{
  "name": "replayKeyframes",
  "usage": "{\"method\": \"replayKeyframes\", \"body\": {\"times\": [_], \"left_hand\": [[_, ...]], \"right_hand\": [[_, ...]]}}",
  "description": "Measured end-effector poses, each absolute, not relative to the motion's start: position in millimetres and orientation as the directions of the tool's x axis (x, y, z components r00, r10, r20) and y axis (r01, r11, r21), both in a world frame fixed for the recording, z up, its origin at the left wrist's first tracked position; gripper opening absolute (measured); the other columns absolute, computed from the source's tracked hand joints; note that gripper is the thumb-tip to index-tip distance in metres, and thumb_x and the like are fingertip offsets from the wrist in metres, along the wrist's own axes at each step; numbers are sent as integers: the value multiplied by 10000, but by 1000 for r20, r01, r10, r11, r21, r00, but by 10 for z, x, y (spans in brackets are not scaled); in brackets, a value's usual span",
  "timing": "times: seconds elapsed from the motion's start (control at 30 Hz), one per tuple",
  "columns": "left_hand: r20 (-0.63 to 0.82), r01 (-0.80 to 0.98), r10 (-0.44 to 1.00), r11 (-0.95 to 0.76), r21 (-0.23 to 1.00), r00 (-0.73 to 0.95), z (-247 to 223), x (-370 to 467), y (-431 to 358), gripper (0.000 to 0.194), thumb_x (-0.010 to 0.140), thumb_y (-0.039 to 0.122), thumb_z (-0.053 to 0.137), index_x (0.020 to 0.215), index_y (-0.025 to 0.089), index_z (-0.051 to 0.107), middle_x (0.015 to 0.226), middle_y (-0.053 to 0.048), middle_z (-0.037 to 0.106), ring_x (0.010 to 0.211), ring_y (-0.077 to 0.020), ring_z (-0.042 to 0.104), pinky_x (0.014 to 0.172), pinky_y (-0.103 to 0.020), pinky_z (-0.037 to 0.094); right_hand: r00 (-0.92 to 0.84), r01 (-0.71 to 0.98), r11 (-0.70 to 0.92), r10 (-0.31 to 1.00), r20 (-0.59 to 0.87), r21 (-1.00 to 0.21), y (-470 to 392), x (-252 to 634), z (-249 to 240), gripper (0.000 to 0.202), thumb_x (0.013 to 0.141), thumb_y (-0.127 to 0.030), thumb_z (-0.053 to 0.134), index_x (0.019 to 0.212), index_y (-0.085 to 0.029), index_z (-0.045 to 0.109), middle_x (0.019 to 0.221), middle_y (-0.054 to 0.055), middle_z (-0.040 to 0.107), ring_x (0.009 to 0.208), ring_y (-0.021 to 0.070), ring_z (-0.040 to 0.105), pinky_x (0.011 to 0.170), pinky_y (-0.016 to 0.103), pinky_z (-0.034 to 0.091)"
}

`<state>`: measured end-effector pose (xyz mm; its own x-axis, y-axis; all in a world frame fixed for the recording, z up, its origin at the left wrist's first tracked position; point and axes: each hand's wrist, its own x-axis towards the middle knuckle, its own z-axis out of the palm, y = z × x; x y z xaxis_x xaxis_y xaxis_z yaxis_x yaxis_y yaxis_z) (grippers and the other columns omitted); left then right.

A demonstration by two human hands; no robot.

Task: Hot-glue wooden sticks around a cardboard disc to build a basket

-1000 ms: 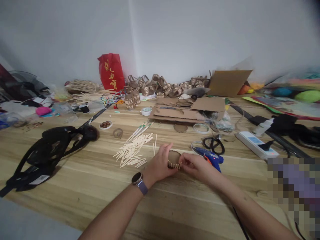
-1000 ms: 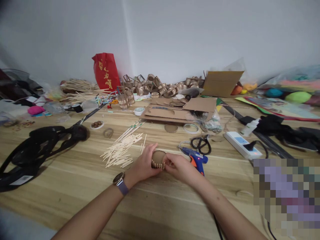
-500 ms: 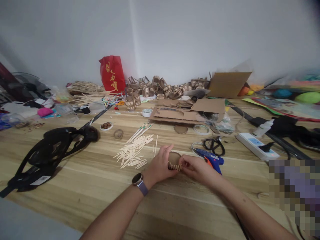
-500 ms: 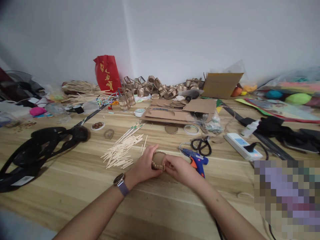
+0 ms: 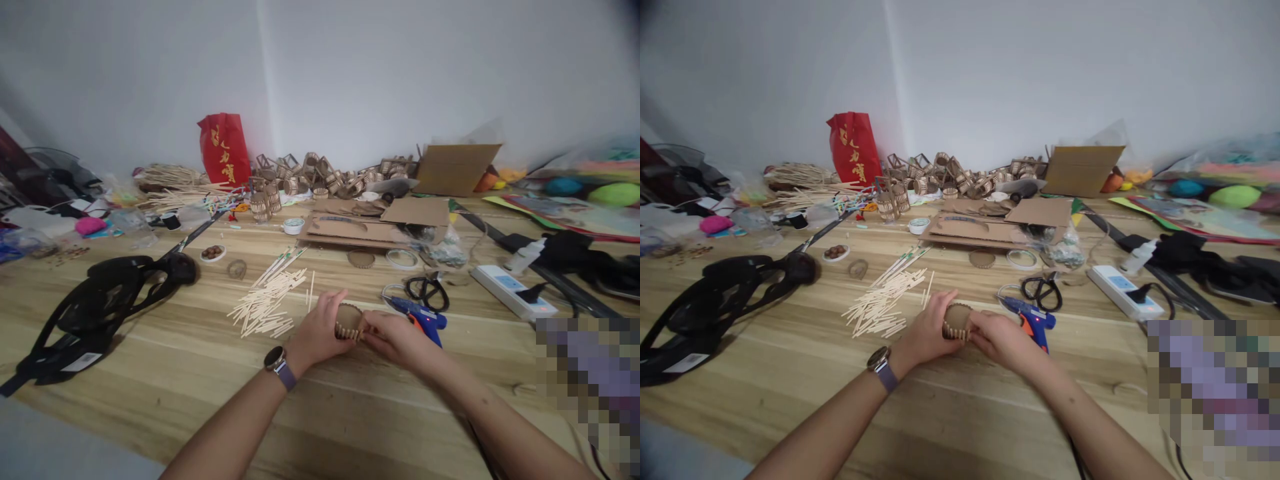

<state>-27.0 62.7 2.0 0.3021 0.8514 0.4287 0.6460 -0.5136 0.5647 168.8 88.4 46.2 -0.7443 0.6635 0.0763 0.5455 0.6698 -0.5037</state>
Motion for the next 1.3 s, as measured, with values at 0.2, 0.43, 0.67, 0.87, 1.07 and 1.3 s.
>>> {"method": "replayKeyframes", "body": {"times": [0.2,0.43,0.67,0.87,1.07,1.3], "left_hand": [[400,663,872,-479,576,283,29,-260,623,916,649,241,745,1405,203,230,1310,-135,393,1251,-300,423,1047,-470,401],[376,682,886,-454,574,273,35,-256,611,924,651,245,736,1410,261,210,1302,-109,377,1226,-295,448,1012,-467,430],[381,681,878,-469,563,290,35,-244,610,880,676,250,718,1404,229,225,1307,-116,384,1247,-289,433,1029,-455,424],[383,630,874,-482,609,298,53,-307,614,889,649,161,708,1404,201,241,1388,-141,349,1320,-289,364,1086,-461,375],[375,660,896,-432,615,237,61,-286,588,1020,586,214,788,1427,182,211,1473,-172,259,1391,-337,244,1143,-530,269],[398,692,904,-390,608,160,18,-163,587,971,635,162,733,1434,195,182,1444,-168,264,1370,-322,284,1129,-507,305]], "right_hand": [[-746,533,672,660,90,-514,894,1686,438,108,861,-184,465,783,-210,535,804,46,650,720,169,585,639,242,410],[-740,534,667,666,93,-521,903,1689,425,96,858,-185,475,786,-205,535,806,54,648,730,174,584,655,255,422],[-741,529,657,666,86,-537,882,1667,438,101,855,-183,464,789,-206,537,814,55,648,742,180,584,670,275,437],[-631,601,577,767,114,-554,889,1775,601,112,834,-330,527,830,-220,549,788,30,651,692,173,585,609,256,422],[-226,919,246,969,98,-308,933,2235,675,414,873,-488,444,543,-242,485,496,37,565,478,190,526,474,284,305],[-94,956,55,988,-121,-289,854,2471,505,526,823,-628,467,460,-249,509,531,113,637,512,259,600,491,343,361]]}}
